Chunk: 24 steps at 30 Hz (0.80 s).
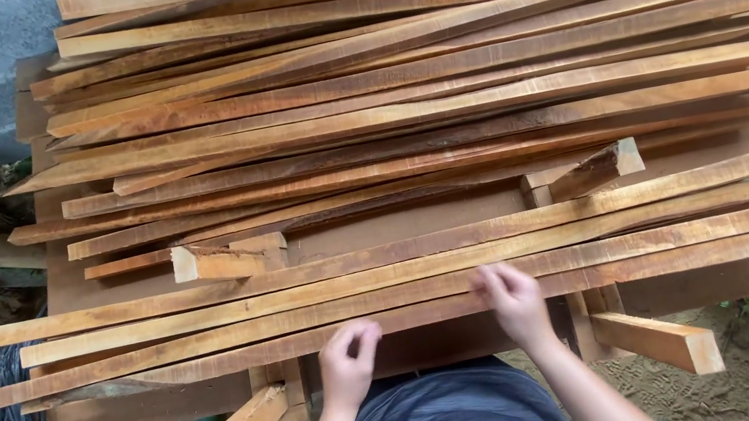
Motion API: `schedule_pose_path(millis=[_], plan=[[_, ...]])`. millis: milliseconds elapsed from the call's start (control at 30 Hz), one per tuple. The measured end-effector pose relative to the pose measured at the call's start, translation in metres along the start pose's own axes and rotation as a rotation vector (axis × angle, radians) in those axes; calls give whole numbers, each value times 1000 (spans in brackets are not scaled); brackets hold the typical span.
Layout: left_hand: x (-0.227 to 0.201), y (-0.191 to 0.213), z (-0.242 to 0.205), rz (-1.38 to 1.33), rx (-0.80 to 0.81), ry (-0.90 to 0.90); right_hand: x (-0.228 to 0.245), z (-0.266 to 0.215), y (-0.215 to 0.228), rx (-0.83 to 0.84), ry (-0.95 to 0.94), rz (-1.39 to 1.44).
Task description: Organizing and aligning a pile of thin wooden planks on a workbench.
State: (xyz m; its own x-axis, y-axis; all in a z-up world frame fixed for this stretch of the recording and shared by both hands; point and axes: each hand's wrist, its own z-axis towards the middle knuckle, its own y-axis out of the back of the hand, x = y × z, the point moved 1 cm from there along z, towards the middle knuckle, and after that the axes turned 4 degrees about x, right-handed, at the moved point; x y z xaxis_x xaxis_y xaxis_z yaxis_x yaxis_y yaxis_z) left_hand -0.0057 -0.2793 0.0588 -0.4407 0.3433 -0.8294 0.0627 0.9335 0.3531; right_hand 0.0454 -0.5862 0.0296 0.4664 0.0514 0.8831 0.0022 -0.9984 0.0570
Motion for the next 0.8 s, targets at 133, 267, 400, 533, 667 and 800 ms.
schedule_pose_path(millis=[133,267,400,533,667,800], plan=[[64,9,-18,-273,39,518,-44,-39,39,-207,-376,182],[54,11,0,-910,-39,681,-16,-24,30,-128,-541,609],[-8,10,24,-1327,-320,630,47,-14,-2,-384,-517,935],[9,1,39,-1400,-412,565,46,-1,-11,-398,-421,927],[0,4,39,-1390,-508,651,56,4,-17,-690,-580,846],[-23,9,44,-1295,-568,731,47,12,-18,-777,-550,806]])
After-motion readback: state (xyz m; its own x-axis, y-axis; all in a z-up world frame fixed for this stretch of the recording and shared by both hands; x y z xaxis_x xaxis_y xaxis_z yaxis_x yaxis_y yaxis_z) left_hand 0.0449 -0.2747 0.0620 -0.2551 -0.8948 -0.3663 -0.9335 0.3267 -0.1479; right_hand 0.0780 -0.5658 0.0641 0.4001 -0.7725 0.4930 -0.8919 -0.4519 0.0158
